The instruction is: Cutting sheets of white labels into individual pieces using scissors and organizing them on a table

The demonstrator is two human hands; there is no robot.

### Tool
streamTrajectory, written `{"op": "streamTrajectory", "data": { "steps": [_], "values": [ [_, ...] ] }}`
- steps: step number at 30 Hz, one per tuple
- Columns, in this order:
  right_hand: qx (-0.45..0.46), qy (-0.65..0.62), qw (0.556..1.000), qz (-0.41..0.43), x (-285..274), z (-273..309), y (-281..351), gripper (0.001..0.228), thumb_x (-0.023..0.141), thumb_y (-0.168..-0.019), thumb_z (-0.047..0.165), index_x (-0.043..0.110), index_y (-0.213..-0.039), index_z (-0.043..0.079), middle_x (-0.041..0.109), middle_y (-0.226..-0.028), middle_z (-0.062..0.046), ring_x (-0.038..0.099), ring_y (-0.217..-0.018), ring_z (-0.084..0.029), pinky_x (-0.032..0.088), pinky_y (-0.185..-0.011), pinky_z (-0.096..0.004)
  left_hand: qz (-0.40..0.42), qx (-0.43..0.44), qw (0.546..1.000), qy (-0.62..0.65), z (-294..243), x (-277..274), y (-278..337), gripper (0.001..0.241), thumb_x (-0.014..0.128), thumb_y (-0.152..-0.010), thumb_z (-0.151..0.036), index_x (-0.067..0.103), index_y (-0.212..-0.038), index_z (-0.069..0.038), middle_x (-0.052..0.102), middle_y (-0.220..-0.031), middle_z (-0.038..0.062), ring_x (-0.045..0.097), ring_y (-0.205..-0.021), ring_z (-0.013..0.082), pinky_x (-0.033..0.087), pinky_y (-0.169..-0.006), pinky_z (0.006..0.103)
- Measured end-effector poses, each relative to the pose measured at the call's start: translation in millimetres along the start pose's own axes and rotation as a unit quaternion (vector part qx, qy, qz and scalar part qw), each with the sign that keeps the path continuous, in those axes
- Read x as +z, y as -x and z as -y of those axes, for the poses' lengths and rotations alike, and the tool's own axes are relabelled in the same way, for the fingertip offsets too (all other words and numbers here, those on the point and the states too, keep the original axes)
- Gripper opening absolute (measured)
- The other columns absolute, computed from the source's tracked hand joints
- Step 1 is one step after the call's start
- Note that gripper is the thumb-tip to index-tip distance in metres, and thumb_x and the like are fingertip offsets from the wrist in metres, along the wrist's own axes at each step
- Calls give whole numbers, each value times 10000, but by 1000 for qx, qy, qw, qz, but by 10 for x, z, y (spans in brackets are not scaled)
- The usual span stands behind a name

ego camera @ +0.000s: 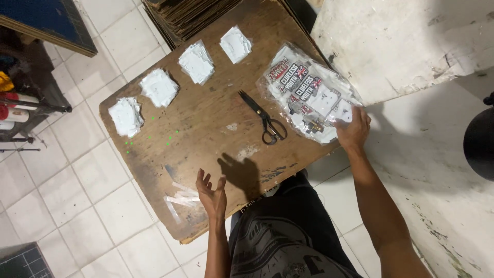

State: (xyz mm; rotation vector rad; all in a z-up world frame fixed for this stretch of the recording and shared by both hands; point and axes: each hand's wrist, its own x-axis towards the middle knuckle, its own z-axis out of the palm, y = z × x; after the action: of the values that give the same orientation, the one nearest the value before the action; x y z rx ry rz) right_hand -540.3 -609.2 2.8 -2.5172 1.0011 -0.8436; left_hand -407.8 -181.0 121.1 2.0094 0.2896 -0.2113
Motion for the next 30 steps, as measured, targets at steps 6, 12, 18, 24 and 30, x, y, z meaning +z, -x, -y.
{"op": "streamTrajectory", "data": {
  "steps": [6, 12, 18, 24, 30],
  "values": [
    [57, -37, 998, 1, 196, -407, 78, 649, 958, -585, 195, 721, -1172, 56, 585, -1025, -120, 580, -958, -391, 462, -794, -526, 35, -10, 999, 14, -162, 71, 149, 830, 812, -784, -119, 415, -1498, 31, 492, -1432, 288, 529, -1307, 447, 420, -1122, 537],
    [247, -219, 943, 40, -568, 122, 54, 693, 917, -695, 12, 576, -1299, 15, 530, -1171, -165, 560, -1041, -349, 477, -883, -443, 74, 8, 997, 22, -241, 139, 191, 739, 800, -806, -123, 473, -1438, 80, 537, -1375, 330, 551, -1275, 484, 425, -1103, 563],
    [164, -380, 910, 26, -1332, 1024, -78, 1002, 920, -681, -74, 359, -1511, -38, 529, -1209, -234, 556, -1124, -300, 466, -979, -394, 224, -13, 972, 72, -481, 300, 331, 595, 809, -822, -108, 587, -1357, 28, 645, -1276, 295, 592, -1250, 467, 444, -1100, 563],
    [134, -574, 806, 53, -1111, 2233, -135, 1073, 917, -611, -40, 365, -1528, 31, 629, -1238, -153, 669, -1115, -202, 591, -945, -293, 367, -73, 880, 293, -814, 421, 368, 521, 832, -835, -236, 666, -1282, -27, 655, -1225, 173, 581, -1198, 283, 478, -1022, 472],
    [251, -635, 723, 107, -577, 3382, 312, 665, 881, -694, -48, 574, -1277, 49, 687, -1074, -73, 686, -960, -139, 635, -823, -303, 223, -134, 826, 500, -1043, 392, 158, 529, 786, -823, -124, 569, -1297, -35, 670, -1097, 76, 663, -1017, 210, 514, -928, 397]
  ]
}}
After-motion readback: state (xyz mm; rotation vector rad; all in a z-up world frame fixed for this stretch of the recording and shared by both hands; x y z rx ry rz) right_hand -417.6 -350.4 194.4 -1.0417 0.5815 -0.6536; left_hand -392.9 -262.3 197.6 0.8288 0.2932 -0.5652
